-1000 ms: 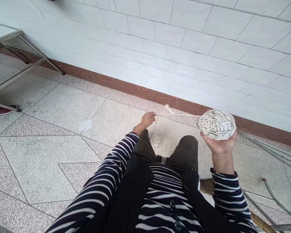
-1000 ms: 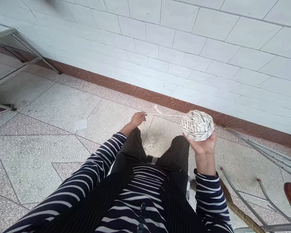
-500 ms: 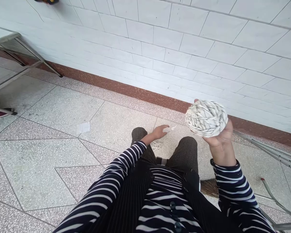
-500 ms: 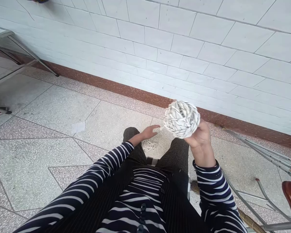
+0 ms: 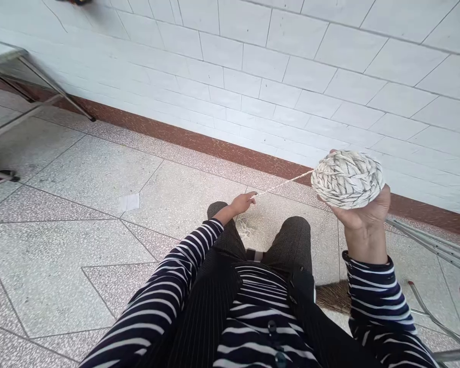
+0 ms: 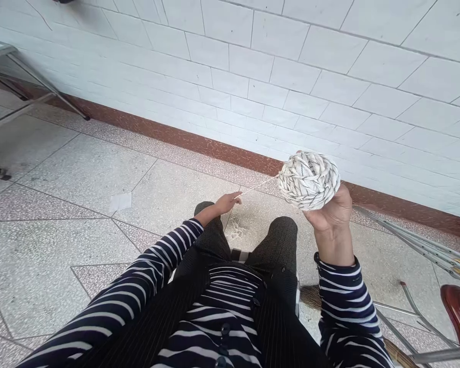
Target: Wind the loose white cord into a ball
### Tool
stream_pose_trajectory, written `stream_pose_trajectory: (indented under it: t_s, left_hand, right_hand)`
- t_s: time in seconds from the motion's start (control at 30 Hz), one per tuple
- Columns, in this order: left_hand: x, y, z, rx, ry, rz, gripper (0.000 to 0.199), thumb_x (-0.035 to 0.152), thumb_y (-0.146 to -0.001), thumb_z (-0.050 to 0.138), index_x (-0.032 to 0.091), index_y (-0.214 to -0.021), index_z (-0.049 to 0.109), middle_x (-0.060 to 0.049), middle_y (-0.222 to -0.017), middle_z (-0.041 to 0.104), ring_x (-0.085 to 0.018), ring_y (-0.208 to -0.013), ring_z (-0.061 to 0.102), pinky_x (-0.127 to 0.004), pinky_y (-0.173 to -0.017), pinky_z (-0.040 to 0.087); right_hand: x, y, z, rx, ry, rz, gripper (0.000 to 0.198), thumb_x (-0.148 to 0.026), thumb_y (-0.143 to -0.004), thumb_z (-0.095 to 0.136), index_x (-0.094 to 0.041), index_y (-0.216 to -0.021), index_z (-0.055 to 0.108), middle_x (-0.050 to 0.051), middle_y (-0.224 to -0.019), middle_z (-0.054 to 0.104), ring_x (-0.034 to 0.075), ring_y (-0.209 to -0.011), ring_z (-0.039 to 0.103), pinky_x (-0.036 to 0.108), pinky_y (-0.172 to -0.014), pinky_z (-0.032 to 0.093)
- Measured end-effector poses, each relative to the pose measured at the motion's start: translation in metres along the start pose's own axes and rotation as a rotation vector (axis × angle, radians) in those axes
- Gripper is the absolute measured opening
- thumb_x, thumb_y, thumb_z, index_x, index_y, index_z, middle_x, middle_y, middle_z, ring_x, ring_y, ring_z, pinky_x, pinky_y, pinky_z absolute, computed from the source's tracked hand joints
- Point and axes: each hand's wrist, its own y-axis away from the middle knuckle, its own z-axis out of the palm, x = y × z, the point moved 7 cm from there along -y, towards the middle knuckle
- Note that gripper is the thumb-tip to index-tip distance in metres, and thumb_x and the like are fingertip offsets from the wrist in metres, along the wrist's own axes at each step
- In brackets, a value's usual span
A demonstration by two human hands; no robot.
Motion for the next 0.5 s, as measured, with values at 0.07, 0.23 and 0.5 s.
stream_pose_trajectory:
  t_s: [0.07, 0.23, 0.5]
  left_hand:
    - [0.012, 0.002, -0.002, 0.013, 0.018, 0.031, 0.049, 0.026, -0.089, 0.059, 0.021, -0.137, 0.059, -0.008, -0.113, 0.076, -0.022, -0.105, 0.07, -0.032, -0.096, 0.052]
    - [0.085, 0.01, -0.005, 0.031, 0.276, 0.275, 0.062, 0.033, -0.085, 0.072, 0.022, -0.143, 0.055, -0.011, -0.132, 0.068, -0.026, -0.122, 0.063, -0.037, -0.102, 0.05]
    - [0.131, 0.011, -0.017, 0.172, 0.379, 0.335, 0.018, 0.026, -0.089, 0.062, 0.011, -0.088, 0.073, -0.007, -0.093, 0.076, -0.024, -0.09, 0.067, -0.033, -0.083, 0.053]
  right_hand:
    - [0.017, -0.004, -0.003, -0.011, -0.014, 0.051, 0.056, -0.032, -0.067, 0.073, -0.034, -0.122, 0.065, 0.003, -0.124, 0.073, 0.033, -0.134, 0.058, 0.061, -0.107, 0.05]
    - [0.073, -0.012, -0.003, -0.073, 0.019, 0.288, 0.053, -0.018, -0.07, 0.068, -0.03, -0.121, 0.067, 0.002, -0.116, 0.076, 0.03, -0.122, 0.066, 0.055, -0.103, 0.056]
    - [0.085, -0.01, -0.01, -0.115, 0.12, 0.445, 0.054, -0.015, -0.07, 0.069, -0.029, -0.123, 0.069, 0.003, -0.12, 0.075, 0.028, -0.117, 0.068, 0.049, -0.099, 0.059]
